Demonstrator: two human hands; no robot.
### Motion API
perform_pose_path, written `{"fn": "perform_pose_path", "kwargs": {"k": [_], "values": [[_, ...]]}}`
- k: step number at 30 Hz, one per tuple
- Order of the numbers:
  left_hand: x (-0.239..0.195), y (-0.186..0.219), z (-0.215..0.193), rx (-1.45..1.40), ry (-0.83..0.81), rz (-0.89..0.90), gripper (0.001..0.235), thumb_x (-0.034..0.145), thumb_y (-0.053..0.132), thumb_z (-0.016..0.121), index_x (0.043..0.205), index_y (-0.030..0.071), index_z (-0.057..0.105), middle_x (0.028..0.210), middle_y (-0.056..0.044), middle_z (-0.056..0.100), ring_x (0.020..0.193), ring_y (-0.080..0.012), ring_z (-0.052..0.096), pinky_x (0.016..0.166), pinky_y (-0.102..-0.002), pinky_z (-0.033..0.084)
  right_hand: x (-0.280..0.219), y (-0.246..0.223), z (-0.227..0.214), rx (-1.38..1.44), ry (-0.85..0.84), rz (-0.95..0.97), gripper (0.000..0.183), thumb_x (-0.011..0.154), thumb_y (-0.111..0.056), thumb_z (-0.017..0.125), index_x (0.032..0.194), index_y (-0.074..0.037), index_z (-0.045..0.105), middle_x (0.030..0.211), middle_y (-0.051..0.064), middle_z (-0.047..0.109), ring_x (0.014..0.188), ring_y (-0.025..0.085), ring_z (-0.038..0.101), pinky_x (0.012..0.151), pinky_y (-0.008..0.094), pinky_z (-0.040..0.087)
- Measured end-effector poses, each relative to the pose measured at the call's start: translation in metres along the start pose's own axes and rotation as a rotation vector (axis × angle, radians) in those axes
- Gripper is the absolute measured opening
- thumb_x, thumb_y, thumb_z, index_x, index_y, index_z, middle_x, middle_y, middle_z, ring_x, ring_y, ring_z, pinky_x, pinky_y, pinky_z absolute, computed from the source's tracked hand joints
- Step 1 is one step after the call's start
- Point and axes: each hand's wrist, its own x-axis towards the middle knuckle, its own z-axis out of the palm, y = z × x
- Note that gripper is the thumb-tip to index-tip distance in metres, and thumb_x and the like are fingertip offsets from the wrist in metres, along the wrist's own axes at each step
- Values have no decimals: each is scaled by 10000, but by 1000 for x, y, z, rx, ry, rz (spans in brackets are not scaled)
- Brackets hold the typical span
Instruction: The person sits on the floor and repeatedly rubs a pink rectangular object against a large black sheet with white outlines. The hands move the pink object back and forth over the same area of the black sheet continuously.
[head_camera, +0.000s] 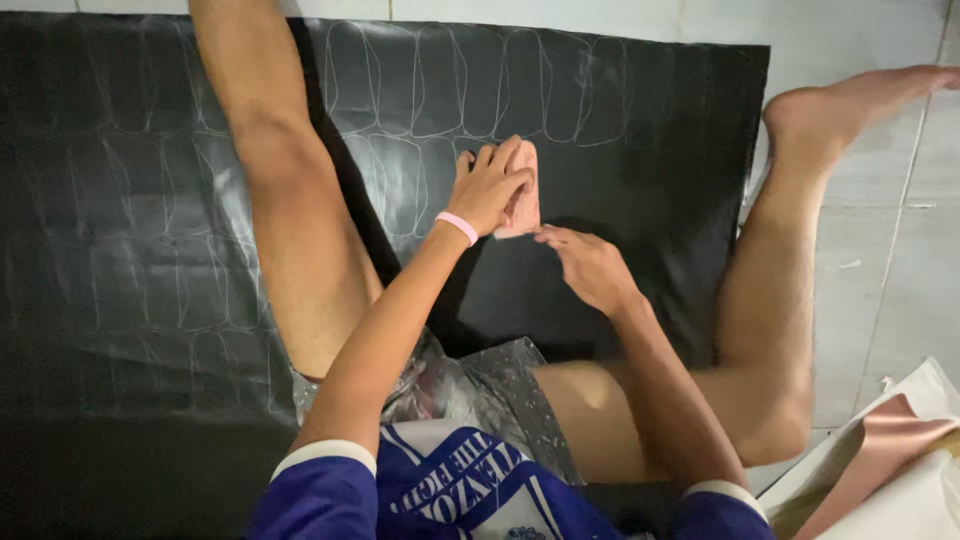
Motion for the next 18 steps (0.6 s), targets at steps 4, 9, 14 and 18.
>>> {"fn": "perform_pose_path", "kwargs": {"k": [4,9,14,18], "values": [[20,-5,-7,-189,199,-30,265,1040,121,737,1262,83,598,1290,-126,528,1230,-344,516,1082,-529,398,-1,12,-21,52,121,113,186,1009,44,511,1107,-13,659,1246,140,721,1222,279,685,1029,376,563],[22,21,8,-692,423,-5,114,940,107,617,1051,107,590,1174,-49,585,1130,-267,605,1037,-395,494,-7,54,-31,61,394,375,127,1132,16,487,1077,-10,599,1080,154,687,1030,296,692,951,338,546],[-9,52,28,-173,214,294,292,773,200,763,1029,122,645,1200,-88,584,1200,-288,576,1125,-524,400,-11,80,-16,-53,165,531,354,956,-238,731,1255,-76,633,1111,163,543,972,327,561,869,414,477],[-16,41,36,-433,288,150,378,760,336,848,993,123,638,1304,-75,587,1257,-305,545,1102,-503,389,-13,78,1,-155,57,466,839,751,-454,882,1462,-179,531,1305,169,440,1169,368,465,1001,527,401]]}}
